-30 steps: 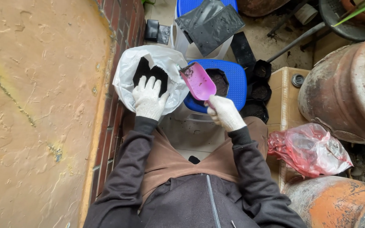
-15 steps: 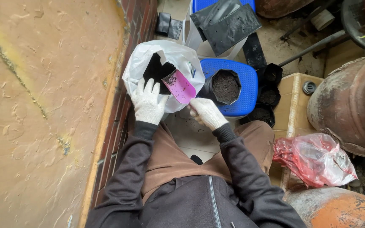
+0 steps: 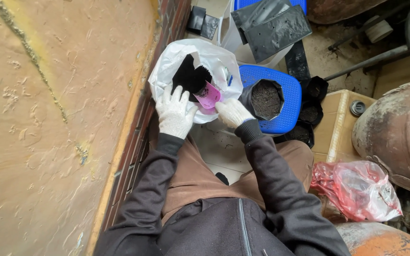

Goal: Filling small black nursery pots with soil from a large white bag using a pink hand scoop.

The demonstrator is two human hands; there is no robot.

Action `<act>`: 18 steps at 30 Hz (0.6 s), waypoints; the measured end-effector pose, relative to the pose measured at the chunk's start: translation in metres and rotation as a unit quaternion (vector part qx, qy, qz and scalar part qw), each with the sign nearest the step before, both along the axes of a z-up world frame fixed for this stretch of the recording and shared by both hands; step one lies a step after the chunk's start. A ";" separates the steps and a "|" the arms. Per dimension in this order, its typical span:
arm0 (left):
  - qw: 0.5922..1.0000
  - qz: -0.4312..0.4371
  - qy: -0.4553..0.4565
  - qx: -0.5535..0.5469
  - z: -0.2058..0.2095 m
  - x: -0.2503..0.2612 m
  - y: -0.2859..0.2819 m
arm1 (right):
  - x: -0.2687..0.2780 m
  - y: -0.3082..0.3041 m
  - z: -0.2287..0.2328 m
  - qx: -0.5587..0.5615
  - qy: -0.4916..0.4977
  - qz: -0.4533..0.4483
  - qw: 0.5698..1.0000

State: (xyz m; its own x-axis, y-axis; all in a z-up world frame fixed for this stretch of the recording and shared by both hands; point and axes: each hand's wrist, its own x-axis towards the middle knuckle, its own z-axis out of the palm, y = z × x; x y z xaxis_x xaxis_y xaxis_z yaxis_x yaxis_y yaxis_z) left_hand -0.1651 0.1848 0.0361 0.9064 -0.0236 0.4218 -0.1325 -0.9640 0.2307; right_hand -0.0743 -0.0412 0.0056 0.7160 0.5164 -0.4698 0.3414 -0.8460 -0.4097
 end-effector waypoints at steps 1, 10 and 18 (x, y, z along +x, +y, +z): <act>1.000 0.002 0.001 0.001 -0.001 -0.001 -0.001 | -0.002 0.003 0.006 0.001 0.001 0.002 1.000; 0.999 0.022 0.031 0.004 -0.004 -0.004 -0.003 | 0.033 0.033 -0.001 -0.162 -0.133 0.202 0.957; 0.999 0.032 0.037 -0.024 -0.020 -0.003 0.001 | 0.033 0.034 -0.080 -0.128 -0.173 0.167 0.962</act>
